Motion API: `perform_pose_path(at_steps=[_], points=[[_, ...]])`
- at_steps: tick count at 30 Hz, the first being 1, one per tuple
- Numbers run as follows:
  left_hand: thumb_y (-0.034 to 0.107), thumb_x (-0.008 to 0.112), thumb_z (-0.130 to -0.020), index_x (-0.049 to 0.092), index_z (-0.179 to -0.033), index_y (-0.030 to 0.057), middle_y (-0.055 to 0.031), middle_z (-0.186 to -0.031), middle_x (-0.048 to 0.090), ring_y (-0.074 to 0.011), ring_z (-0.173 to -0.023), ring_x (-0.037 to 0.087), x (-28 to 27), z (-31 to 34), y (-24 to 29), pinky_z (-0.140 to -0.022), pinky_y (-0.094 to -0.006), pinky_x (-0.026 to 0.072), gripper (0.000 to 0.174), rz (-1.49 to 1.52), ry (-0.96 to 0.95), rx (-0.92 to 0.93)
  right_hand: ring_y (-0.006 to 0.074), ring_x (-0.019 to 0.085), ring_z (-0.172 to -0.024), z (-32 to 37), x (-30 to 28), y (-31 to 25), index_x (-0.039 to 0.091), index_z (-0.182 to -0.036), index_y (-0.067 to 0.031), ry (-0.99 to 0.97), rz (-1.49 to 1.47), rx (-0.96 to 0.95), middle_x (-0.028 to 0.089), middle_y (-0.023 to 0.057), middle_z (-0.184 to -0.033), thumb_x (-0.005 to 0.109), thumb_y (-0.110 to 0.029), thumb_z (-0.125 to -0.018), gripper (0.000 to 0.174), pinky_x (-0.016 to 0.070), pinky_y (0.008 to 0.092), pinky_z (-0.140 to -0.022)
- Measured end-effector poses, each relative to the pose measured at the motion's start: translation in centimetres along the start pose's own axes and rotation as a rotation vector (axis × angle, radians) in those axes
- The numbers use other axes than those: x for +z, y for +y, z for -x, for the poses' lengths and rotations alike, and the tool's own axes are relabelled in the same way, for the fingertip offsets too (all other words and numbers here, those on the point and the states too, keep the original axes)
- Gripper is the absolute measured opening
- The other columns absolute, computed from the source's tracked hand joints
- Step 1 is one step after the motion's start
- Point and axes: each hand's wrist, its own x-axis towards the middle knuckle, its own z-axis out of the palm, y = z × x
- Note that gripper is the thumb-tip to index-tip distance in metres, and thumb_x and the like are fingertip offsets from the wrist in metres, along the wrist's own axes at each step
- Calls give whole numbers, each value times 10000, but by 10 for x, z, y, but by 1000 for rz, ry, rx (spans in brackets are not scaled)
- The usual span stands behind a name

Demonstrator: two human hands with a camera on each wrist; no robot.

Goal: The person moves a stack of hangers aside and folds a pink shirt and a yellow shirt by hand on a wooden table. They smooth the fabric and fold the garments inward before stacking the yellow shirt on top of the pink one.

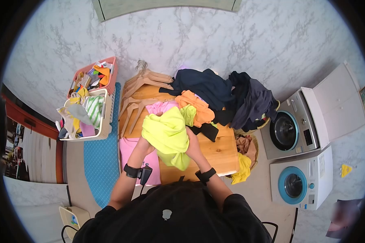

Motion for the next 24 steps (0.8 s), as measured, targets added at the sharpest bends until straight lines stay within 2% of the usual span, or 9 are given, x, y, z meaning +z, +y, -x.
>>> perform_pose_path(at_steps=[2,6,10,12,13,16,18,21,24], points=[[265,465,-966,438,-1271,43,-79,-1195,568,-184,-1037,597,-22,5,1,-859,-303,511,378,-61,97,-40,147,628,-917,3,-2,-3,618,-1099,-20,50,-20,23,674,73,-973,675,-51,-764,341,471,276,-824],[173,505,-938,455,-1235,40,-104,-1159,576,-193,-1016,601,-71,12,7,-849,-294,516,329,-185,307,-84,143,638,-842,15,-26,31,657,-968,0,71,83,122,682,75,-919,610,0,-778,196,486,271,-769],[51,567,-860,480,-1180,25,-116,-1128,585,-195,-992,605,-99,18,-7,-813,-285,521,334,-193,342,-73,96,603,-778,28,-32,40,647,-1001,15,215,-198,233,656,30,-841,549,34,-817,209,481,241,-699],[-32,600,-775,533,-1105,27,-80,-1037,624,-163,-926,624,-100,16,-3,-757,-276,515,341,-827,317,48,93,597,-774,28,-37,43,644,-992,21,334,-133,187,652,32,-837,544,29,-823,196,477,241,-691],[-32,600,-775,533,-1105,27,-80,-1037,624,-163,-926,624,-97,18,0,-757,-276,515,341,-828,315,48,90,590,-769,29,-43,47,641,-982,28,451,-65,145,649,33,-832,539,23,-829,184,472,242,-683],[-75,586,-722,599,-1000,17,-108,-914,666,-217,-839,657,-100,24,1,-717,-308,504,292,-1253,284,47,92,580,-763,27,-62,51,640,-987,39,512,75,123,653,46,-838,537,-40,-851,188,462,245,-668],[-72,539,-736,623,-923,-2,-184,-834,661,-333,-795,656,-130,22,-11,-711,-373,499,217,-1554,188,252,95,576,-721,24,-71,54,640,-979,51,615,34,199,647,40,-805,559,-101,-852,215,453,245,-646],[-58,484,-766,625,-913,-23,-262,-850,627,-413,-850,615,-152,23,-18,-725,-421,491,206,-1638,236,197,97,571,-693,23,-89,45,642,-977,52,669,-80,413,646,37,-796,580,-114,-835,227,450,246,-636],[-24,460,-799,602,-900,-29,-271,-814,618,-429,-830,607,-150,22,-15,-720,-443,486,174,-1655,218,207,92,566,-697,29,-105,47,644,-936,40,649,3,354,632,25,-772,604,-123,-809,211,448,251,-633]])
